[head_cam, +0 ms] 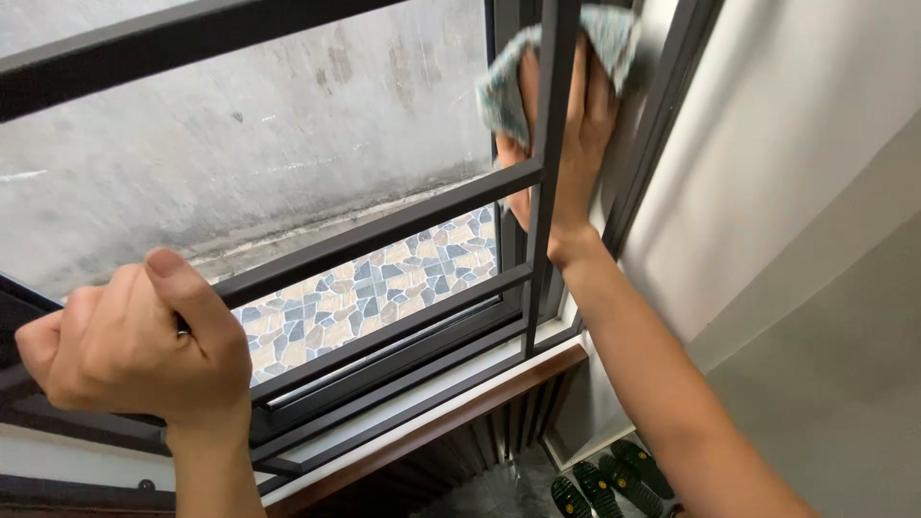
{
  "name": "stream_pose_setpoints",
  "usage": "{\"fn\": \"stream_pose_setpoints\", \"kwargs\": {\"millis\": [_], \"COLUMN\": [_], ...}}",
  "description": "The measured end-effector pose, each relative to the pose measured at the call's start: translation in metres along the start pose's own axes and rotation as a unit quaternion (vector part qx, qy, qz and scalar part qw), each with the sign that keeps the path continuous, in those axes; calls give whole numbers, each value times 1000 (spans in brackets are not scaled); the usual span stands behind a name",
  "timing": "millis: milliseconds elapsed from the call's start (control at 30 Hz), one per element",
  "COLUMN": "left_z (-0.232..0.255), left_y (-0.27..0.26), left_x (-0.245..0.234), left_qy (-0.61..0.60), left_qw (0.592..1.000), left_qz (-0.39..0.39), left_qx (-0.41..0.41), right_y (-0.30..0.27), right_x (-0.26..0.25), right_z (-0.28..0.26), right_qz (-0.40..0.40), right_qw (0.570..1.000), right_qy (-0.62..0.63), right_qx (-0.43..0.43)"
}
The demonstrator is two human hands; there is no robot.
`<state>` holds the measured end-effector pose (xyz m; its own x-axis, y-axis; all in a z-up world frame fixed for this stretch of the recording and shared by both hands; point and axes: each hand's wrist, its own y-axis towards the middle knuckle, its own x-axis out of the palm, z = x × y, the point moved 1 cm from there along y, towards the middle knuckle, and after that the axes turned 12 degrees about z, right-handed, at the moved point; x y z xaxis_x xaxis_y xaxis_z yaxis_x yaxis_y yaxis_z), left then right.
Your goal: Cleaning a window and its protective metal gate using a cloth.
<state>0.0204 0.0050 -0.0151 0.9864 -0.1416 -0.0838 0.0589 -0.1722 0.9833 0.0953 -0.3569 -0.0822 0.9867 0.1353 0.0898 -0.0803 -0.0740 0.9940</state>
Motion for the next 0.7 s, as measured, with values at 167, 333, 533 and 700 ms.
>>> {"fn": "stream_pose_setpoints", "kwargs": {"millis": [167,333,533,700], "left_z": [-5,-9,1,3], "left_y": [-2,-2,2,-5], "left_x": [16,19,11,12], "left_qy": [12,8,11,24], "left_qw": [997,993,993,993], "left_qz": [62,111,106,106], "left_qx": [34,47,47,42], "right_y": [-118,-208,-231,-159], "right_x": [-19,-35,-43,-30], "right_z": [1,0,8,8], "right_qz": [-142,-164,-177,-137], "right_qw": [988,985,983,989], "right_qy": [-8,10,37,38], "right_qx": [52,46,42,34]}}
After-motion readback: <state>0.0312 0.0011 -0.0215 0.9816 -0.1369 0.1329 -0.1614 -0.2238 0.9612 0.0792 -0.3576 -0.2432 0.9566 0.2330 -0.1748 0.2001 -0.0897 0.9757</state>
